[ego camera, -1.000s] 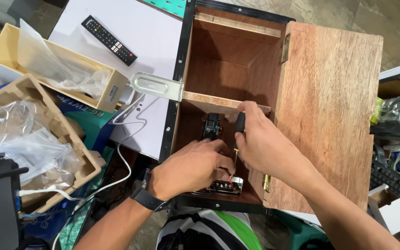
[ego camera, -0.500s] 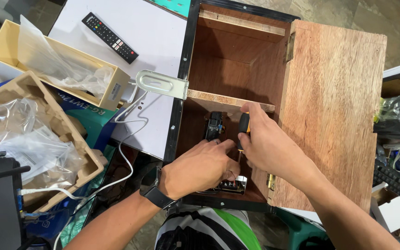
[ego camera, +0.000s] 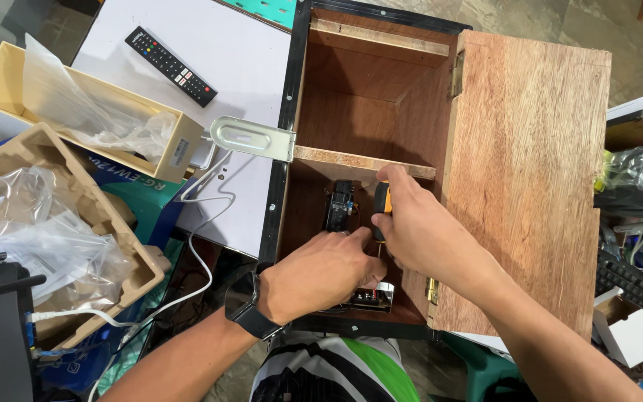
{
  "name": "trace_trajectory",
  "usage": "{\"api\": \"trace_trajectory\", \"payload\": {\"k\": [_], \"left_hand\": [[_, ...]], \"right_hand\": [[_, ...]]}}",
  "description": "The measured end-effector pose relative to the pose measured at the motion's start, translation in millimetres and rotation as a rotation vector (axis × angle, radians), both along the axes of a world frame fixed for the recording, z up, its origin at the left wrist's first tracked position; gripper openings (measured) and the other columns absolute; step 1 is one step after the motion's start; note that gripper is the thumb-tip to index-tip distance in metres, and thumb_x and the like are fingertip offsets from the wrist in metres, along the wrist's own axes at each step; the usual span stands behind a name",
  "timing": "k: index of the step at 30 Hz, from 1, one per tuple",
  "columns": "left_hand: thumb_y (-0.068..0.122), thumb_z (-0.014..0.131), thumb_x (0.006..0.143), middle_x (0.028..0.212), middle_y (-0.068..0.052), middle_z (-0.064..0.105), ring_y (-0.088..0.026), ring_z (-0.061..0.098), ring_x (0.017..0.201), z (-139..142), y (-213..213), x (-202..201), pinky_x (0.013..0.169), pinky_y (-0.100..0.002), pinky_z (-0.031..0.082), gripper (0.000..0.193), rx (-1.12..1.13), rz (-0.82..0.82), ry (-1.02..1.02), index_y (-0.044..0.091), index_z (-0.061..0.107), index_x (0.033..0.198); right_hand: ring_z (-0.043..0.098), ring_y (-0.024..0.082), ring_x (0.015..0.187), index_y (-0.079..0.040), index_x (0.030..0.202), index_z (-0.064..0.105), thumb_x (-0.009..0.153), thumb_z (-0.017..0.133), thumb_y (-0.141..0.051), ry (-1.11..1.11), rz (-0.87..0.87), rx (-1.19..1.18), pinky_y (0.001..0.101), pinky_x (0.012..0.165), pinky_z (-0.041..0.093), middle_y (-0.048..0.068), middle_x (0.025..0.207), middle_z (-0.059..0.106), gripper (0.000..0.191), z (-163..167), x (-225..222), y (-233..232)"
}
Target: The person works inside an open wooden enclosure on a cluttered workbench, positioning a small electronic module and wiring, then uses a screwdriver to fasten the module inside the box. They briefly handle a cable near a laptop and router before returning to tighten components and adjust the enclosure panels.
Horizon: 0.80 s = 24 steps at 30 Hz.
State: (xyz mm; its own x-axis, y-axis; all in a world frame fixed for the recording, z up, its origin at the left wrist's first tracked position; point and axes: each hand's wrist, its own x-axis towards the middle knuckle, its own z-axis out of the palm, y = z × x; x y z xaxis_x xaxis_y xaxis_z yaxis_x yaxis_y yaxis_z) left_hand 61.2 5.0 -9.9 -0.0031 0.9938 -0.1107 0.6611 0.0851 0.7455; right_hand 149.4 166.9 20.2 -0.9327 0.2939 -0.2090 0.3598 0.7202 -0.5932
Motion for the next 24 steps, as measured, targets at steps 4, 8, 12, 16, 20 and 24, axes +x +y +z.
{"api": "trace_trajectory", "payload": {"k": [4,8,12,16,20,24], "left_hand": [[0.015,0.065,0.090,0.097,-0.017,0.061,-0.035,0.067,0.079,-2,0,5,0.072,-0.047,0.053,0.010,-0.023,-0.006,-0.013,0.012,0.073,0.095],[0.012,0.066,0.086,0.097,-0.016,0.062,-0.036,0.067,0.080,-4,-2,5,0.073,-0.047,0.053,0.011,-0.015,-0.003,-0.003,0.012,0.074,0.094],[0.012,0.066,0.088,0.097,-0.016,0.063,-0.036,0.067,0.082,-5,-2,2,0.074,-0.047,0.053,0.008,-0.021,-0.006,-0.005,0.011,0.073,0.092],[0.010,0.065,0.087,0.097,-0.016,0.061,-0.036,0.067,0.080,-3,-3,6,0.073,-0.047,0.054,0.010,-0.034,-0.014,0.011,0.011,0.071,0.095],[0.013,0.065,0.089,0.095,-0.016,0.061,-0.036,0.067,0.079,-2,-3,9,0.072,-0.047,0.053,0.009,-0.034,-0.034,0.017,0.011,0.071,0.096],[0.013,0.064,0.091,0.094,-0.016,0.064,-0.036,0.068,0.081,-4,-2,10,0.073,-0.047,0.053,0.010,-0.031,-0.038,0.038,0.009,0.070,0.098]], "right_hand": [[0.062,0.046,0.115,-0.002,0.137,0.040,0.090,0.064,-0.011,-0.279,-0.114,-0.056,0.0504,0.096,0.049,0.028,0.120,0.065,0.053,10,-1,-2],[0.064,0.046,0.111,-0.006,0.138,0.043,0.092,0.068,-0.012,-0.283,-0.114,-0.047,0.0509,0.092,0.050,0.030,0.117,0.067,0.053,15,-5,-1],[0.063,0.044,0.105,-0.006,0.125,0.053,0.086,0.072,-0.015,-0.080,-0.105,-0.013,0.0500,0.088,0.050,0.025,0.121,0.062,0.044,11,-6,-3],[0.063,0.045,0.108,-0.003,0.123,0.051,0.087,0.069,-0.012,-0.028,-0.107,0.008,0.0503,0.088,0.051,0.026,0.119,0.063,0.041,4,1,-3],[0.066,0.045,0.108,-0.005,0.133,0.047,0.090,0.062,-0.008,-0.132,-0.191,-0.064,0.0506,0.090,0.051,0.026,0.109,0.069,0.045,1,6,-5],[0.063,0.046,0.106,-0.005,0.127,0.052,0.088,0.072,-0.016,-0.073,-0.172,-0.033,0.0502,0.088,0.050,0.028,0.113,0.065,0.045,2,8,-8]]}}
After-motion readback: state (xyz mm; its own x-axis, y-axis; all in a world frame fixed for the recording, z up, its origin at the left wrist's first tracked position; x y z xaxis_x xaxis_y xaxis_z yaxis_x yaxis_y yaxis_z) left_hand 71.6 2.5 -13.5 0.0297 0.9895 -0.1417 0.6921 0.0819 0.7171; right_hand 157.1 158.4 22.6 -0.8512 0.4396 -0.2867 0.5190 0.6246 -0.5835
